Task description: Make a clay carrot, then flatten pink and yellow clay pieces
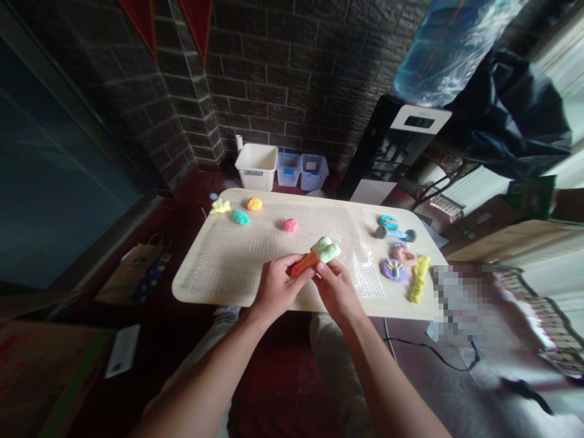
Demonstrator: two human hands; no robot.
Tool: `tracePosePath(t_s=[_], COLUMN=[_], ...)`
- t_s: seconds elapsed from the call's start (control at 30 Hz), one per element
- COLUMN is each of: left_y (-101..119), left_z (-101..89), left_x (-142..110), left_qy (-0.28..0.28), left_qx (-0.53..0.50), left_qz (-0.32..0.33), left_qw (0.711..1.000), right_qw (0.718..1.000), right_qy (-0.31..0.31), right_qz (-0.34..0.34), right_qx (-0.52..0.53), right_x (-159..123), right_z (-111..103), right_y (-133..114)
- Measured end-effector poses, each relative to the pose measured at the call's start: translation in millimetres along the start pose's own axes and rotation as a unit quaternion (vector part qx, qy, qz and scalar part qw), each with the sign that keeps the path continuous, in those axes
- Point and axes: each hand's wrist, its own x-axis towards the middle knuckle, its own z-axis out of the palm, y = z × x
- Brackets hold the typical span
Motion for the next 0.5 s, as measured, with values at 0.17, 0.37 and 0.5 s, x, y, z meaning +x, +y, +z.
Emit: tracePosePath(t_s=[0.17,0.37,0.5], left_y=[0.4,-5.4,-3.6], left_z=[2.2,5.9,5.5], left_x=[-1.5,-3.7,-4.1], left_qy=[-0.003,-0.046,-0.035], left_qx=[-0.011,-0.091,-0.047], left_qz=[-0.010,-0.037,-0.030], left_qw=[1.000,0.994,0.998], right_qw=[1.000,0.999,0.998], right_qy=[0.007,0.025,0.023], right_qz=[0.013,0.034,0.036], right_qx=[0.006,0.033,0.040], right_x=[-0.3,0.4,0.7], right_z=[-1.0,-2.6,-1.3], right_y=[-2.3,-5.3,-5.7])
